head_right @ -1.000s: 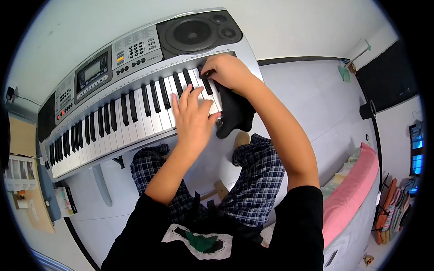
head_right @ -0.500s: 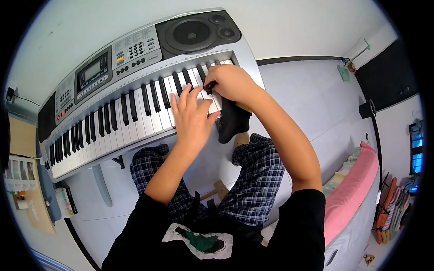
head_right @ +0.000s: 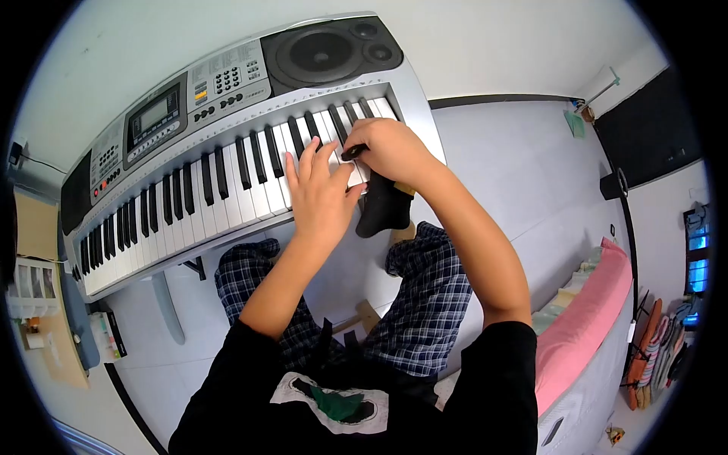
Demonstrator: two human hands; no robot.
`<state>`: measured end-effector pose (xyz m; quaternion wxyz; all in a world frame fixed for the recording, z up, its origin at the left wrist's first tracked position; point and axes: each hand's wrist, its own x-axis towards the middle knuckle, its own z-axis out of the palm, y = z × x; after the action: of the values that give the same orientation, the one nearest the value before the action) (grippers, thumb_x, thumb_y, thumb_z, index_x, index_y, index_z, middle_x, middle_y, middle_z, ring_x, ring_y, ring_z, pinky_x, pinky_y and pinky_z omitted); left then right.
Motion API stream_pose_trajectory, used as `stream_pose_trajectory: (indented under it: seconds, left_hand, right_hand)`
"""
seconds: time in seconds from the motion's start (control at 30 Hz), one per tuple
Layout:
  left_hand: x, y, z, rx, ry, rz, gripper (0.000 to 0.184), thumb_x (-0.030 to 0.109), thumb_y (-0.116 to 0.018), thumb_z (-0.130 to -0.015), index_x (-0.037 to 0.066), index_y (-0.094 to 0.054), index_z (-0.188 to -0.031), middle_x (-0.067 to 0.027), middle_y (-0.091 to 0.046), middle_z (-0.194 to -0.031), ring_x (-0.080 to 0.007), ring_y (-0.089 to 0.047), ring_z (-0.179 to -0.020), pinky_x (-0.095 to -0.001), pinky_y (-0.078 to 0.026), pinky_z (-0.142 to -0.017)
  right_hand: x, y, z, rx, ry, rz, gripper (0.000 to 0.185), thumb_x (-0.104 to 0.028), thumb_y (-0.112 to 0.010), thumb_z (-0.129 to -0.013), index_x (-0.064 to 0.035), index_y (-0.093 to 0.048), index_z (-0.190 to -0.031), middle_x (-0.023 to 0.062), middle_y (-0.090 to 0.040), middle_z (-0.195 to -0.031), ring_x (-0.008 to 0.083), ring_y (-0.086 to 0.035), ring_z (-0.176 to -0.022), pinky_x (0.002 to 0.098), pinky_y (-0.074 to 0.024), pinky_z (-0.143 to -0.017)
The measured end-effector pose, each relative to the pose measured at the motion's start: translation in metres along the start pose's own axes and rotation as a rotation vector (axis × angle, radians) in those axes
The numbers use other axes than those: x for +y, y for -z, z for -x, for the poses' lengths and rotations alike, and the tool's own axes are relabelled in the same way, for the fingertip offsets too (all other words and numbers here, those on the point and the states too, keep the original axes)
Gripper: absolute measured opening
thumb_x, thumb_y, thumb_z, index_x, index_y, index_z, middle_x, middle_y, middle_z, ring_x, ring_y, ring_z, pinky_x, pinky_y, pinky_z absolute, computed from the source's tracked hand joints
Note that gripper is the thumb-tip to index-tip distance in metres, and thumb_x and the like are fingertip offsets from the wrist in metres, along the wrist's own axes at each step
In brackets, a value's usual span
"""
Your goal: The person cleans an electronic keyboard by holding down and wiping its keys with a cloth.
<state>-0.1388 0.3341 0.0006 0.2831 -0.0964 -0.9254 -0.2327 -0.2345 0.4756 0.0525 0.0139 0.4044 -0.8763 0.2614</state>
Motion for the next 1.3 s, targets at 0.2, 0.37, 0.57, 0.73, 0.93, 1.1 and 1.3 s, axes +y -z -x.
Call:
stream_pose_trajectory:
  seconds: [0.2,0.37,0.57,0.73,0.93,1.1,1.3]
  left_hand:
    - [-0.001,-0.001,0.002,0.001,-0.015,0.012,0.030,0.016,-0.083,-0.067,0.008,-0.070,-0.093,-0.0110,-0.054,-0.128,-0.0334,-0.041,-0.131,-0.0622,-0.020,-0.112]
    - [-0.001,0.001,0.001,-0.022,-0.018,0.025,0.034,0.010,-0.081,-0.065,0.008,-0.069,-0.096,-0.0112,-0.054,-0.127,-0.0329,-0.042,-0.131,-0.0617,-0.020,-0.113]
    - [-0.003,-0.001,0.002,-0.007,-0.020,0.035,0.035,0.009,-0.081,-0.064,0.008,-0.069,-0.097,-0.0103,-0.054,-0.127,-0.0324,-0.041,-0.132,-0.0614,-0.020,-0.113]
    - [-0.002,0.003,0.000,-0.013,-0.005,0.035,0.035,0.010,-0.081,-0.064,0.009,-0.069,-0.097,-0.0097,-0.054,-0.128,-0.0323,-0.040,-0.132,-0.0611,-0.021,-0.113]
    - [-0.002,0.001,0.002,-0.026,0.005,0.045,0.034,0.010,-0.082,-0.065,0.009,-0.070,-0.097,-0.0092,-0.053,-0.129,-0.0321,-0.040,-0.132,-0.0611,-0.020,-0.113]
    - [-0.003,0.000,0.003,-0.015,-0.008,0.042,0.034,0.010,-0.081,-0.065,0.008,-0.070,-0.097,-0.0093,-0.053,-0.128,-0.0321,-0.040,-0.132,-0.0614,-0.019,-0.113]
    - [-0.003,0.000,0.003,-0.013,-0.008,0.039,0.035,0.009,-0.081,-0.065,0.008,-0.070,-0.097,-0.0097,-0.052,-0.127,-0.0325,-0.040,-0.132,-0.0616,-0.019,-0.113]
  right_hand:
    - [0.011,0.006,-0.016,0.315,-0.263,0.001,0.022,-0.003,-0.071,-0.077,-0.0007,-0.071,-0.098,0.0152,-0.067,-0.092,0.0298,-0.066,-0.087,0.0356,-0.0517,-0.079]
    - [0.031,-0.011,-0.059,0.265,-0.253,0.113,0.025,-0.009,-0.072,-0.073,-0.0010,-0.072,-0.096,0.0171,-0.067,-0.095,0.0352,-0.064,-0.090,0.0399,-0.0512,-0.081]
    - [0.023,-0.023,-0.064,0.200,-0.230,0.266,0.024,-0.003,-0.068,-0.071,-0.0013,-0.072,-0.094,0.0142,-0.064,-0.101,0.0352,-0.063,-0.093,0.0405,-0.0515,-0.083]
    - [0.037,-0.022,-0.059,0.130,-0.207,0.174,0.027,-0.001,-0.064,-0.071,-0.0043,-0.074,-0.095,0.0175,-0.066,-0.103,0.0354,-0.064,-0.097,0.0417,-0.0515,-0.087]
    - [0.024,-0.001,-0.046,-0.093,-0.253,0.152,0.025,-0.005,-0.068,-0.072,-0.0020,-0.073,-0.096,0.0154,-0.066,-0.100,0.0353,-0.063,-0.096,0.0407,-0.0506,-0.085]
    - [0.020,-0.024,-0.053,0.165,-0.233,0.291,0.022,-0.002,-0.066,-0.072,-0.0035,-0.073,-0.093,0.0141,-0.065,-0.097,0.0347,-0.064,-0.091,0.0423,-0.0518,-0.080]
    - [0.000,-0.032,-0.062,0.278,-0.217,0.527,0.011,0.000,-0.061,-0.076,-0.0025,-0.069,-0.083,0.0126,-0.063,-0.093,0.0313,-0.066,-0.088,0.0410,-0.0538,-0.073]
